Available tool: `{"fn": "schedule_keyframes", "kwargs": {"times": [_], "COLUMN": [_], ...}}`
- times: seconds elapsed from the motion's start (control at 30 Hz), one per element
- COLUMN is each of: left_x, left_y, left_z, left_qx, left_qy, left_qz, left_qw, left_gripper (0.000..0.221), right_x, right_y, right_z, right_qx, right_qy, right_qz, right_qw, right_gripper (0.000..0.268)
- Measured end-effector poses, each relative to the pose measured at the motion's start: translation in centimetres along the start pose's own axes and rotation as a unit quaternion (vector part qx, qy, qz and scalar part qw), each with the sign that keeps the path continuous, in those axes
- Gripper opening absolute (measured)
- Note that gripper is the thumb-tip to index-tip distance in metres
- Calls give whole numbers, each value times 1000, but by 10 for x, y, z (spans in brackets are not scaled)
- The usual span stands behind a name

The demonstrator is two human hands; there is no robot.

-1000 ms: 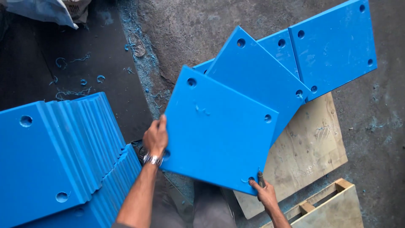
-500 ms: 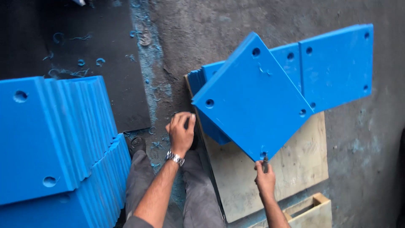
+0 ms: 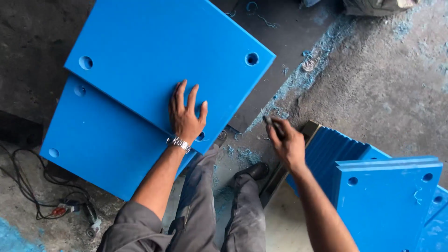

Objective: Deburring the circular edges of blue plastic industrial plates using a handheld deburring tool.

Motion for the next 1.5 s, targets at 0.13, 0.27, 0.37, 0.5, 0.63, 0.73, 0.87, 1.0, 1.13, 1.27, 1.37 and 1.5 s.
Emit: {"fn": "schedule_keyframes", "kwargs": {"times": [0.13,0.27,0.37,0.5,0.63,0.73,0.87,1.0,1.13,1.27,1.37,1.5], "left_x": [36,37,45,40,35,39,36,36,34,35,34,34], "left_y": [12,11,12,15,19,21,19,21,21,22,22,23], "left_z": [-10,-11,-15,-17,-23,-25,-27,-28,-29,-30,-29,-29], "left_qx": [32,59,53,35,35,45,37,44,29,43,42,35], "left_qy": [18,65,69,77,87,89,102,99,97,100,96,96], "left_qz": [1,23,34,58,66,68,71,72,73,74,69,73], "left_qw": [999,996,996,995,993,993,992,991,992,991,992,992], "left_gripper": [58,59,58,59,59,59,59,60,60,60,60,59], "right_x": [97,145,170,184,188,194,179,169,177,209,227,228], "right_y": [43,78,93,108,110,106,101,111,134,151,129,112], "right_z": [14,35,43,41,38,36,29,16,0,6,15,37], "right_qx": [-160,-313,-387,-465,-501,-542,-504,-429,-420,-421,-421,-441], "right_qy": [-12,-35,-12,58,77,124,179,194,239,274,276,276], "right_qz": [74,152,173,170,212,168,89,3,-60,-73,-84,-143], "right_qw": [984,937,905,867,835,814,841,882,873,861,860,842], "right_gripper": [23,27,27,34,32,40,43,46,43,43,45,57]}}
Point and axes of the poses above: each hand's wrist, its own x-axis towards the middle knuckle, its own z-axis out of the back of the hand, y = z × x, the point moved 4 cm from there along x, towards the middle knuckle, and after that the axes turned 11 degrees about -x, right-handed, at the moved point
